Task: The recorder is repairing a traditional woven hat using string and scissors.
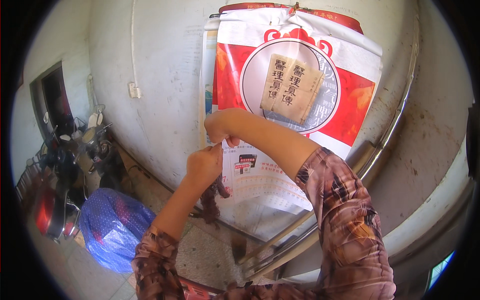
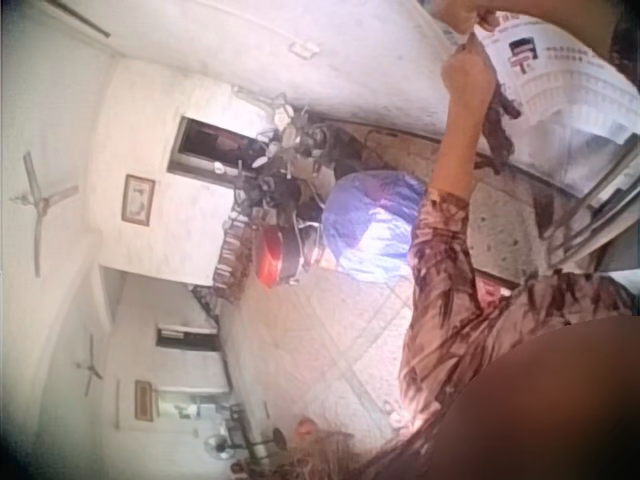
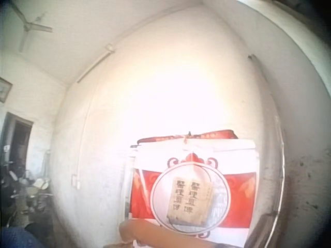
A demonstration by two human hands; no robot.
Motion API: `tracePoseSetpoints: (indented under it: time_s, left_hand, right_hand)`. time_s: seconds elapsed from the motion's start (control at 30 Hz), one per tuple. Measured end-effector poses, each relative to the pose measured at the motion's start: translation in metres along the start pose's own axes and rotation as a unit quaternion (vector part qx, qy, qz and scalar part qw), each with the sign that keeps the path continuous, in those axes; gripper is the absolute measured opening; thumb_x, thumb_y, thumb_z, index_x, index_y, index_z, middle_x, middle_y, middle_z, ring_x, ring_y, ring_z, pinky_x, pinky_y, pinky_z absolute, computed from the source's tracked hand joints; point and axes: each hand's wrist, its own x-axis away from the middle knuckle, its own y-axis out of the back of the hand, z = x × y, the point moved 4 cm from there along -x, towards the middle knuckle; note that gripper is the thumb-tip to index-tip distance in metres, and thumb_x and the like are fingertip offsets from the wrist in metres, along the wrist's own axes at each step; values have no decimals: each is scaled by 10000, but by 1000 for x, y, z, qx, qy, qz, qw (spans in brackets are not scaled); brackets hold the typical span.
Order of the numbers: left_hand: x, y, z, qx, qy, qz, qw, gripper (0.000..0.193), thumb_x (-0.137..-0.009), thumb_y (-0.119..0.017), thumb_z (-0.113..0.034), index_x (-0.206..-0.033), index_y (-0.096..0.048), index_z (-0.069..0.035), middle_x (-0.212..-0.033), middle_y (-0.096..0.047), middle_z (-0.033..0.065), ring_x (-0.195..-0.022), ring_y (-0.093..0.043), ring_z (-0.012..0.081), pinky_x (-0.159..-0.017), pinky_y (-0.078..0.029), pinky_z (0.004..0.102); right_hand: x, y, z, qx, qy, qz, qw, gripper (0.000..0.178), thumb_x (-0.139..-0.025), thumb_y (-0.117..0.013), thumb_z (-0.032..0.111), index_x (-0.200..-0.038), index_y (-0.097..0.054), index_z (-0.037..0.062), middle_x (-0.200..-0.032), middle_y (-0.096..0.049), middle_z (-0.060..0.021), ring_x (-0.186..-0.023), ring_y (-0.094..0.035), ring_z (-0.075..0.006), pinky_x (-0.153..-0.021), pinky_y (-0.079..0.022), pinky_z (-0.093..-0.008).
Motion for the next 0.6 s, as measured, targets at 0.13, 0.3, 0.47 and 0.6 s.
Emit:
tracePoseSetpoints:
  time_s: [0.13, 0.3, 0.47, 0.6]
  left_hand:
    - [0, 1, -2, -8, -6, 7, 1000, 124, -794, -605, -163, -839, -631, -51, -683, -620, 133, -585, -608, 319, -511, -477, 405]
    - [1, 4, -7, 2, -12, -22, 1000, 108, -781, -614, -162, -748, -609, -58, -599, -589, 138, -539, -595, 317, -478, -462, 405]
    - [4, 5, -6, -16, -29, -14, 999, 111, -804, -589, -161, -783, -575, -53, -566, -571, 126, -489, -576, 312, -450, -452, 406]
    - [6, 5, -5, -24, -23, 0, 999, 111, -807, -588, -163, -778, -570, -58, -557, -562, 131, -485, -573, 313, -443, -446, 410]
  right_hand:
    - [7, 2, 10, 76, 18, -28, 997, 174, -724, -528, 0, -813, -665, -61, -693, -649, -179, -590, -645, -247, -541, -502, -349]
    - [15, -4, 21, 176, 81, -119, 974, 153, -704, -614, 77, -829, -693, 36, -764, -659, -113, -692, -651, -229, -564, -492, -342]
    - [15, -12, 27, 211, 113, -143, 960, 168, -693, -655, 141, -844, -702, 86, -858, -656, -77, -815, -645, -231, -591, -484, -352]
    - [17, -14, 30, 230, 110, -160, 954, 180, -689, -665, 170, -854, -720, 124, -866, -679, -54, -796, -657, -205, -625, -494, -321]
